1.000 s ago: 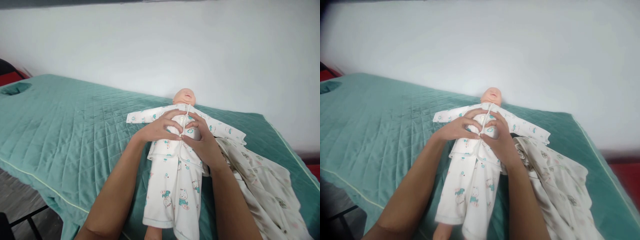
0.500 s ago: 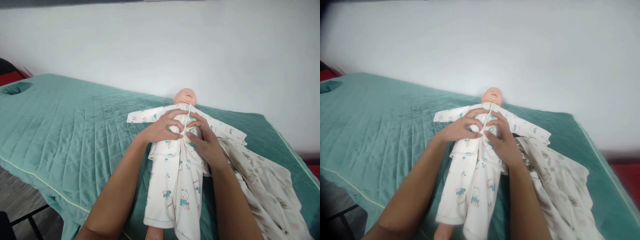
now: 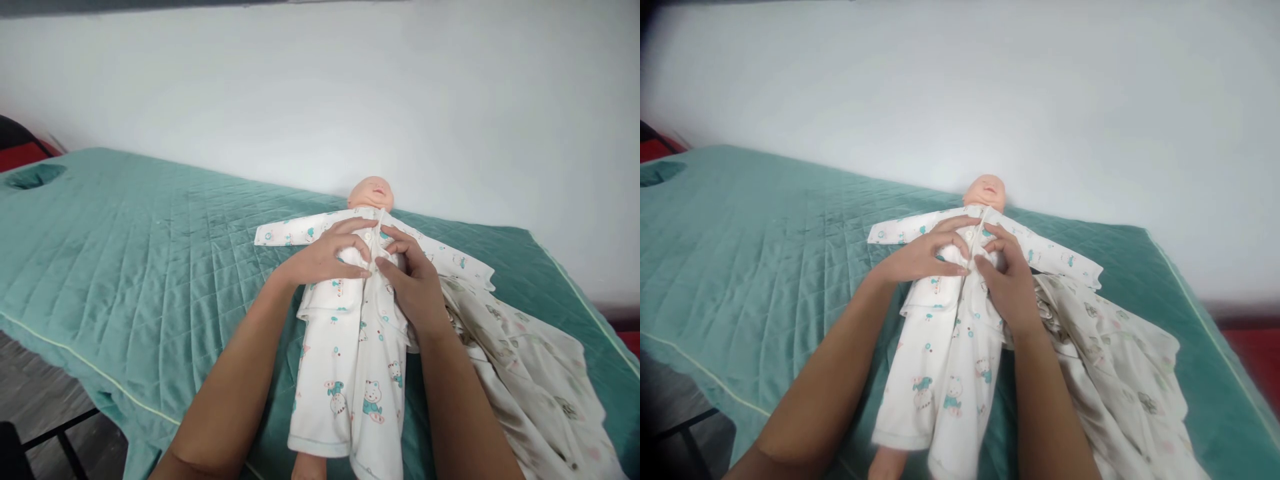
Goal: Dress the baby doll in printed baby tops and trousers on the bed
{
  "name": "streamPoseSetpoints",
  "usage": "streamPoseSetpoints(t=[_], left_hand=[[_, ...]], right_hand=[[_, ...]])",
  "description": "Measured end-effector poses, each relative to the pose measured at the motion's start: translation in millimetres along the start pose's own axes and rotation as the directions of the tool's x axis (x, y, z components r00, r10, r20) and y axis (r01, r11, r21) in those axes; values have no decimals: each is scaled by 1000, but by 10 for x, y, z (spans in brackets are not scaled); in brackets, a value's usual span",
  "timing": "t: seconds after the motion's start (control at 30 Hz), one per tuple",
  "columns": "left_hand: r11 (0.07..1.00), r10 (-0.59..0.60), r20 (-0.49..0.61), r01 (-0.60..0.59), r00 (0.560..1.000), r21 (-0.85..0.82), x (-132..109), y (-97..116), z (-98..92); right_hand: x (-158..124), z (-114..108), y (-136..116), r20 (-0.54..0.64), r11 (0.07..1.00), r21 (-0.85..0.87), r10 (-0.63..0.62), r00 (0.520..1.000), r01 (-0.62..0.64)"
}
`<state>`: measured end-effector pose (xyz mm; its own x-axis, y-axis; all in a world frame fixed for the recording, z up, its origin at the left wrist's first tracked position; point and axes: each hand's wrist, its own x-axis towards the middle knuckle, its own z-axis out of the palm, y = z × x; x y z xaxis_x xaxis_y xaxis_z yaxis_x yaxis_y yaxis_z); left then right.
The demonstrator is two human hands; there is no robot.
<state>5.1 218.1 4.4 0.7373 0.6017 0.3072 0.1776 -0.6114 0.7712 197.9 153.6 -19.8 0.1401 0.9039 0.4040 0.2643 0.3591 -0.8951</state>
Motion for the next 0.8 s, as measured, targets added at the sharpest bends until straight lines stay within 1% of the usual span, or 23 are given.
streamPoseSetpoints(t=[0.07, 0.1, 0.17, 0.23, 0.3, 0.37, 0.4, 0.43, 0.5, 0.57, 0.63, 0.7, 0.73, 0.77, 0.8], left_hand=[[1000, -1, 7, 1, 1000, -23, -3, -8, -8], [999, -4, 13, 4, 1000, -38, -6, -13, -12], [996, -19, 15, 20, 1000, -91, -14, -19, -21], [985, -40, -7, 39, 999, -166, -23, -28, -23], [962, -56, -71, 35, 996, -272, -27, -47, -12], [913, -85, -189, 0, 978, -409, -19, -81, 11], [876, -120, -261, -22, 958, -482, -11, -103, 24], [835, -172, -329, -40, 928, -549, 1, -128, 37], [760, -305, -442, -64, 844, -647, 28, -181, 58], [710, -419, -511, -80, 751, -699, 55, -233, 67], [701, -496, -567, -82, 658, -708, 78, -274, 70], [725, -548, -605, -32, 578, -688, 93, -297, 72], [741, -565, -612, 13, 554, -672, 98, -302, 75], [753, -576, -609, 64, 545, -655, 101, -304, 78], [762, -582, -597, 114, 553, -637, 103, -305, 82]], right_hand=[[-2, 10, -2, -99, 984, 158, 102, 990, -86], [-2, 14, -7, -156, 964, 235, 167, 974, -127], [3, 16, -25, -268, 926, 324, 287, 920, -194], [14, 13, -47, -355, 911, 331, 363, 861, -248], [28, 11, -62, -396, 902, 325, 403, 825, -285], [38, 13, -68, -414, 895, 332, 422, 806, -298], [41, 16, -68, -422, 891, 337, 431, 797, -304], [44, 18, -65, -430, 887, 340, 442, 787, -313], [46, 21, -53, -442, 877, 341, 466, 766, -337], [49, 16, -28, -449, 867, 347, 488, 748, -357], [55, 3, 12, -458, 866, 343, 493, 740, -365], [62, -12, 60, -461, 882, 301, 468, 754, -363], [64, -20, 84, -458, 895, 268, 444, 770, -357], [66, -25, 105, -449, 911, 228, 411, 794, -343], [67, -29, 121, -441, 926, 192, 378, 814, -325]])
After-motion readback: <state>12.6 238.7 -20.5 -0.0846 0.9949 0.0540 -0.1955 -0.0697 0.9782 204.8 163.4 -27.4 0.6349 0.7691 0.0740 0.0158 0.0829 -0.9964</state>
